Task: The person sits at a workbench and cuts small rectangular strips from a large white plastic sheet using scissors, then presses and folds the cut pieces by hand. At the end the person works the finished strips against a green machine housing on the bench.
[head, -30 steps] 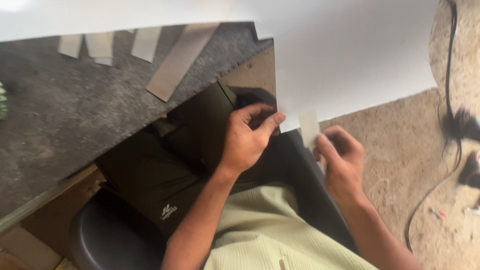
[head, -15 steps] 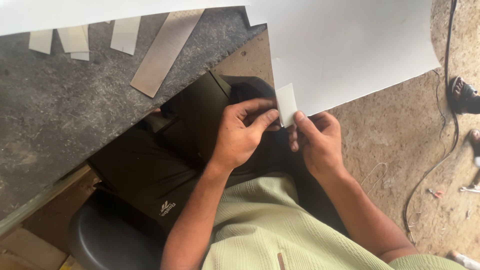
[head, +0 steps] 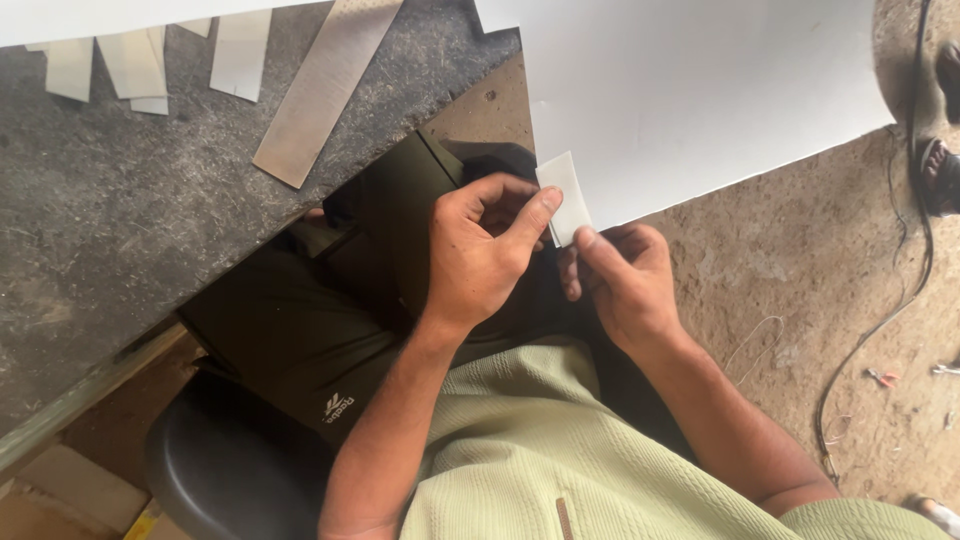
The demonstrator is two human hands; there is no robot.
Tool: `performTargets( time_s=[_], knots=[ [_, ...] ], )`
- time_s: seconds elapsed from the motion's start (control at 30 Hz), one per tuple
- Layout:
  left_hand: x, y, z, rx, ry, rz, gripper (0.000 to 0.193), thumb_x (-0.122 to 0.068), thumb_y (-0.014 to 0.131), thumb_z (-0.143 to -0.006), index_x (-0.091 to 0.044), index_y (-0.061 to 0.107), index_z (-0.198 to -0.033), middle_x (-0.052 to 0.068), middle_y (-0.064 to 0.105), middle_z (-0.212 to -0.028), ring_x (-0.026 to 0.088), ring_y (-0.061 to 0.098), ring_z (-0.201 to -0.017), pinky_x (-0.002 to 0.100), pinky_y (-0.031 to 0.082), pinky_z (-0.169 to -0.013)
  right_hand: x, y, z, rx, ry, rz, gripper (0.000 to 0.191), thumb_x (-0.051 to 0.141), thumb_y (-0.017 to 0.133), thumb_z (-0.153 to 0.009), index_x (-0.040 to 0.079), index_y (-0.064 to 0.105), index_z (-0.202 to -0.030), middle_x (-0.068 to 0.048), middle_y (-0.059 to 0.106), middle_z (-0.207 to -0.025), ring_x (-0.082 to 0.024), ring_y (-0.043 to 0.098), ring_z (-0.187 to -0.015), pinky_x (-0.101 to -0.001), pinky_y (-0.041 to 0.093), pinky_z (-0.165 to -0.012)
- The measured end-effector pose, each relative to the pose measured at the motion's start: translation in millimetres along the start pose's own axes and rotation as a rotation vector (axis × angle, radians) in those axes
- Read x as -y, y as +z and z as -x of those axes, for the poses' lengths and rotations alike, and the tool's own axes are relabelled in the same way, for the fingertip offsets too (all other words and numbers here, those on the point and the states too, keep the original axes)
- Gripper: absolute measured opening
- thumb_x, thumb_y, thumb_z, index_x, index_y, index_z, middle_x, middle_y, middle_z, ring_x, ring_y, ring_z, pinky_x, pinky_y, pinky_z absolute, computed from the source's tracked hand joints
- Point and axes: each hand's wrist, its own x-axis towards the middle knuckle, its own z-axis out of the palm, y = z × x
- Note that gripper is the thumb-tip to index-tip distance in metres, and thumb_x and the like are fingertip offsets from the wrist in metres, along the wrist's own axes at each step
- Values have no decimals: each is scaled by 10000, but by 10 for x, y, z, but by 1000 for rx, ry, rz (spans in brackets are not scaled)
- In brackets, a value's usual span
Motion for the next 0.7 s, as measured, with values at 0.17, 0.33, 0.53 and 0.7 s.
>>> performTargets(
  time_s=[0.17,0.33,0.53,0.7],
  knots=[
    [2,-17,19,20,-22,36,171,-160,739,-976,-14,751,-887,19,735,-723,60,687,-653,209,569,-615,-30,-36,-7,16,2,34,175,67,676,-995,-72,659,-1098,-130,697,-962,-183,674,-764,-321,563,-645],
    [33,-38,11,17,-24,14,183,-165,746,-980,-7,752,-887,24,731,-724,58,670,-649,204,542,-597,-68,-52,-40,35,-1,38,163,54,685,-995,-62,660,-1106,-122,691,-948,-184,675,-778,-323,561,-646],
    [57,-55,14,13,-25,35,176,-167,745,-981,-5,752,-914,26,741,-753,55,674,-661,201,551,-604,-74,-30,-47,56,-16,76,165,58,691,-997,-65,658,-1101,-119,687,-947,-181,675,-783,-323,568,-657],
    [65,-65,25,9,-27,25,175,-166,740,-985,-7,755,-916,25,743,-750,54,670,-659,200,547,-605,-86,12,-57,57,-38,85,170,49,687,-994,-65,652,-1114,-113,679,-955,-176,669,-773,-322,567,-652]
  ],
)
